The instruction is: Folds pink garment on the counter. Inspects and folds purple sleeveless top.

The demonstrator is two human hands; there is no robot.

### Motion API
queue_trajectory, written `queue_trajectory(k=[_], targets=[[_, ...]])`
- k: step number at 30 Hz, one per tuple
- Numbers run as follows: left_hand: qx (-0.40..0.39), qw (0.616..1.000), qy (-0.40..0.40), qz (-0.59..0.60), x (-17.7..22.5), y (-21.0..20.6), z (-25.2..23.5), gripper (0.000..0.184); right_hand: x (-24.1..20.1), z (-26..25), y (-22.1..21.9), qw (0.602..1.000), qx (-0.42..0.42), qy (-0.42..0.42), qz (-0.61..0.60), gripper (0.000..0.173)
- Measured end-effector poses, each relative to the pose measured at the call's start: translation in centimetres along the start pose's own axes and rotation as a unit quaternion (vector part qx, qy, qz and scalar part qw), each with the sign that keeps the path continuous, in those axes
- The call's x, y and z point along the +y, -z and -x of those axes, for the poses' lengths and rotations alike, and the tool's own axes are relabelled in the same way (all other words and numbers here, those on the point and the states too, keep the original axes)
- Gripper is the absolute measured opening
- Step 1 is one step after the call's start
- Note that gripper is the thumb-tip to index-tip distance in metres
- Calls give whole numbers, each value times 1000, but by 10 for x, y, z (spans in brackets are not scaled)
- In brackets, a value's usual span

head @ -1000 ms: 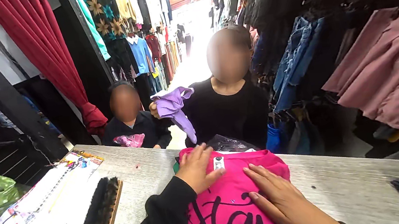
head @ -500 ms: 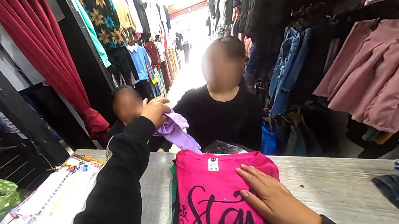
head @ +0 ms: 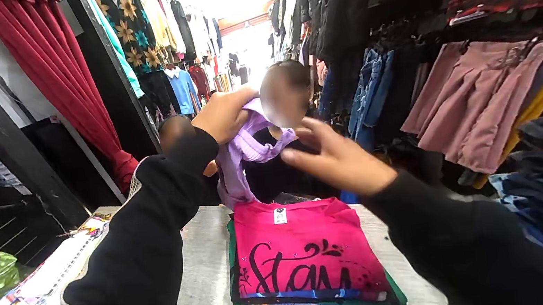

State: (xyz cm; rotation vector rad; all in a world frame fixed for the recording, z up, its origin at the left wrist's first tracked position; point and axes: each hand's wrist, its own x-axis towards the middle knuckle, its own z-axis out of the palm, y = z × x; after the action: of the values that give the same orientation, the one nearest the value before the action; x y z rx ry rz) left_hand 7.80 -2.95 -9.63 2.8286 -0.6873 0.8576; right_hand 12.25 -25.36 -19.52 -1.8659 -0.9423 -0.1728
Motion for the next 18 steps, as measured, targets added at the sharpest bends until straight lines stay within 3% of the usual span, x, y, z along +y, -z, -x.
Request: queue_trajectory(k=[3, 5, 8, 12, 14, 16, 18], targets=[[-16, 999, -41, -21, 13, 12, -10, 21, -31, -37, 17, 995, -2, -12, -94, 56], [-62, 996, -6, -63, 13, 30, -11, 19, -44, -49, 39, 997, 26, 13, -72, 36], [-91, 983, 96, -125, 4, 63, -4, 18, -51, -61, 78, 997, 72, 31, -21, 26], [-54, 957, 243, -148, -4, 105, 2, 20, -65, -70, 113, 991, 126, 5, -39, 22], [-3, 945, 321, -70, -4, 119, 1, 26, -73, -76, 125, 988, 142, -12, -67, 23], [49, 916, 386, 98, -2, 128, -2, 33, -87, -81, 131, 984, 145, -21, -101, 25], [107, 873, 392, 270, 3, 136, -5, 33, -105, -83, 134, 977, 149, -27, -151, 24]])
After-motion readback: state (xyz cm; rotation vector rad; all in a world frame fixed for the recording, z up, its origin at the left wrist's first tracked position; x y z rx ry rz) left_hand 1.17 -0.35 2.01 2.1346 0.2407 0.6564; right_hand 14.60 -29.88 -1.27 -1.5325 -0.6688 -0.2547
